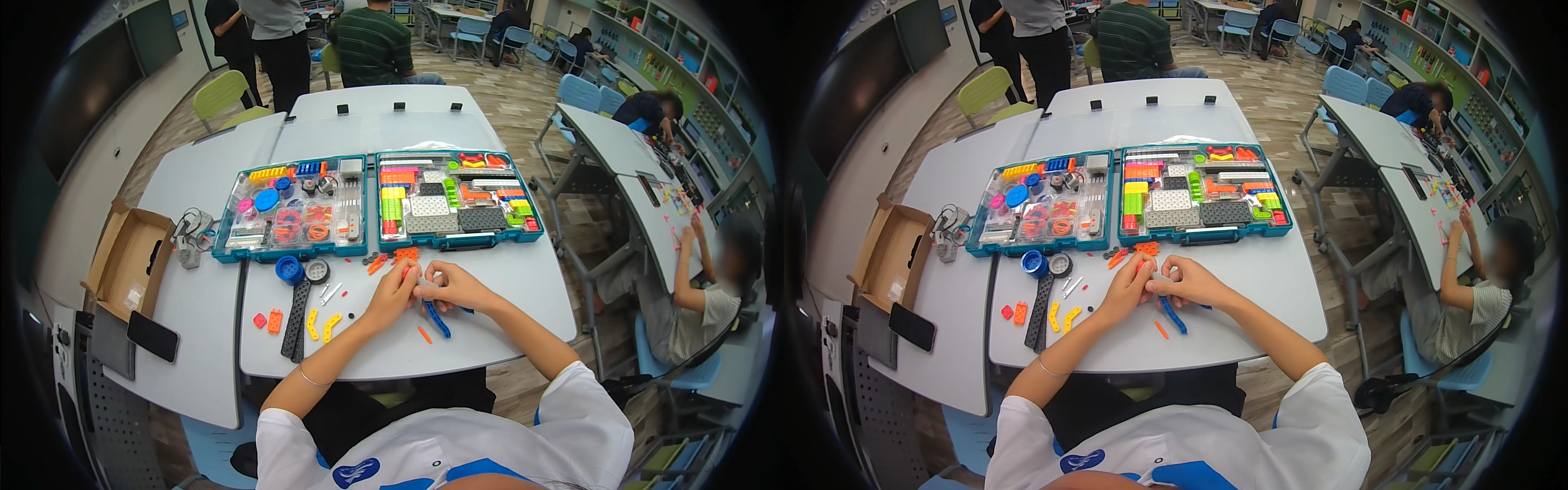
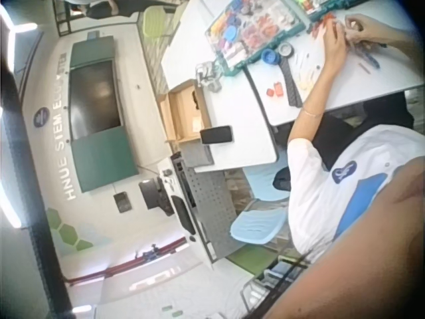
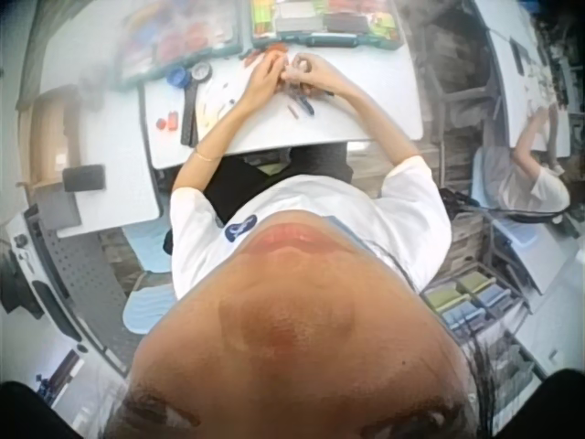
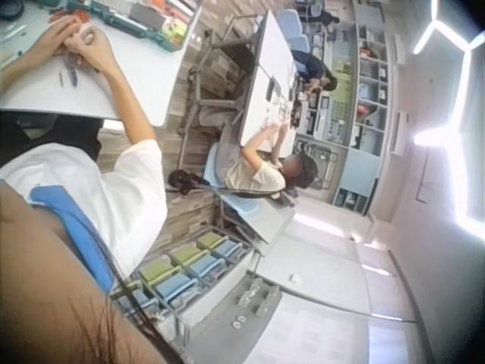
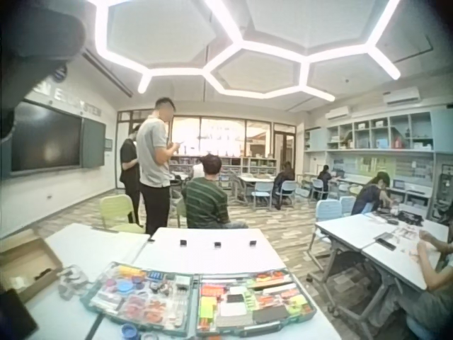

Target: The person assembles colorful plastic building blocks on a table, using pliers to cut and separate pieces. They connect various components including beams, gears, and connectors, and occasionally adjust the camera by touching their face.

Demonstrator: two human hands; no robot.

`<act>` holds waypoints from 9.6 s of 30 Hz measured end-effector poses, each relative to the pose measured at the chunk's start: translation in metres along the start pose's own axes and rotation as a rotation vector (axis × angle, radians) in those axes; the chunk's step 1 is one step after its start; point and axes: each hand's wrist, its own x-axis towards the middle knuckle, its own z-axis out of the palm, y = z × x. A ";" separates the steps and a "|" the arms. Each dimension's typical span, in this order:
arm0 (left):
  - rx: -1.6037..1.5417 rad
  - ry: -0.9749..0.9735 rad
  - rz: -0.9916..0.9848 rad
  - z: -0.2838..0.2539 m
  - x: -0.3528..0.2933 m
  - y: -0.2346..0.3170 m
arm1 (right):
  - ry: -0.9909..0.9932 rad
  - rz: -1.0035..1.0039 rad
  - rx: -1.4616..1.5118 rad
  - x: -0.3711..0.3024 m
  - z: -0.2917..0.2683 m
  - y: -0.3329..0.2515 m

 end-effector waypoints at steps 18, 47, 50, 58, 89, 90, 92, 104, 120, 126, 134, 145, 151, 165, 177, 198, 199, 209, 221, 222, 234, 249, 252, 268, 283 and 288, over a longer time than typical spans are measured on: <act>-0.325 0.188 -0.039 -0.024 0.033 -0.013 | 0.140 -1.512 -0.863 -0.159 0.050 -0.234; -0.307 0.196 -0.107 -0.027 0.018 -0.012 | 0.190 -0.904 -0.801 -0.248 0.031 -0.222; -0.334 0.158 -0.107 -0.018 0.024 -0.013 | 0.209 -0.863 -0.813 -0.246 0.044 -0.231; -0.325 0.172 -0.115 -0.021 0.021 -0.012 | 0.205 -0.869 -0.777 -0.253 0.034 -0.224; -0.310 0.351 0.174 -0.024 0.015 0.002 | 0.527 -0.886 -0.985 0.009 0.024 -0.056; -0.241 0.377 0.191 -0.022 0.016 0.001 | 0.534 -0.836 -1.004 0.015 0.021 -0.042; -0.153 0.384 0.206 -0.021 0.018 0.000 | 0.423 -0.668 -0.935 0.020 0.022 -0.023; 0.333 0.393 0.219 -0.028 0.005 0.014 | 0.343 -0.502 -0.483 0.014 0.023 -0.012; 0.591 0.284 0.323 -0.040 0.008 0.028 | 0.272 -0.433 -0.435 0.015 0.031 -0.010; 0.640 0.296 0.257 -0.041 0.007 0.029 | 0.320 -0.448 -0.504 0.016 0.033 -0.007; 0.653 0.366 0.291 -0.036 0.006 0.030 | 0.363 -0.452 -0.575 0.015 0.032 -0.006; 0.615 0.388 0.266 -0.038 0.007 0.028 | 0.408 -0.462 -0.556 0.017 0.032 -0.004; 0.609 0.364 0.265 -0.039 0.008 0.022 | 0.393 -0.420 -0.557 0.015 0.029 -0.009; 0.509 0.364 0.182 -0.037 0.007 0.026 | 0.465 -0.462 -0.655 0.013 0.033 -0.010; 0.559 0.335 0.241 -0.033 0.004 0.027 | 0.497 -0.559 -0.673 0.017 0.034 -0.006; 0.740 0.334 0.238 -0.036 0.004 0.029 | 0.527 -0.599 -0.690 0.020 0.032 -0.003; 0.763 0.337 0.243 -0.036 0.004 0.030 | 0.534 -0.607 -0.706 0.020 0.032 -0.002; 0.810 0.334 0.264 -0.029 0.002 0.032 | 0.523 -0.539 -0.731 0.015 0.035 -0.006; 0.560 0.351 0.356 -0.033 0.008 0.027 | 0.292 -0.411 -0.364 0.015 0.039 -0.007; 0.560 0.325 0.276 -0.036 0.004 0.029 | 0.279 -0.407 -0.340 0.015 0.039 -0.007; 0.408 0.528 0.314 -0.075 0.014 0.027 | 0.222 -0.416 -0.364 0.013 0.044 -0.001; 0.671 0.344 0.228 -0.049 0.011 0.031 | 0.388 -0.496 -0.522 0.018 0.029 0.007; 0.642 0.327 0.224 -0.047 0.010 0.024 | 0.380 -0.513 -0.524 0.020 0.029 0.009; 0.654 0.291 0.260 -0.038 0.009 0.018 | 0.423 -0.504 -0.599 0.023 0.032 0.015; 0.654 0.368 0.319 -0.035 0.007 0.021 | 0.222 -0.324 -0.338 0.014 0.035 0.000; 0.514 0.704 0.358 -0.090 0.013 0.009 | 0.225 -0.385 -0.316 0.014 0.038 0.000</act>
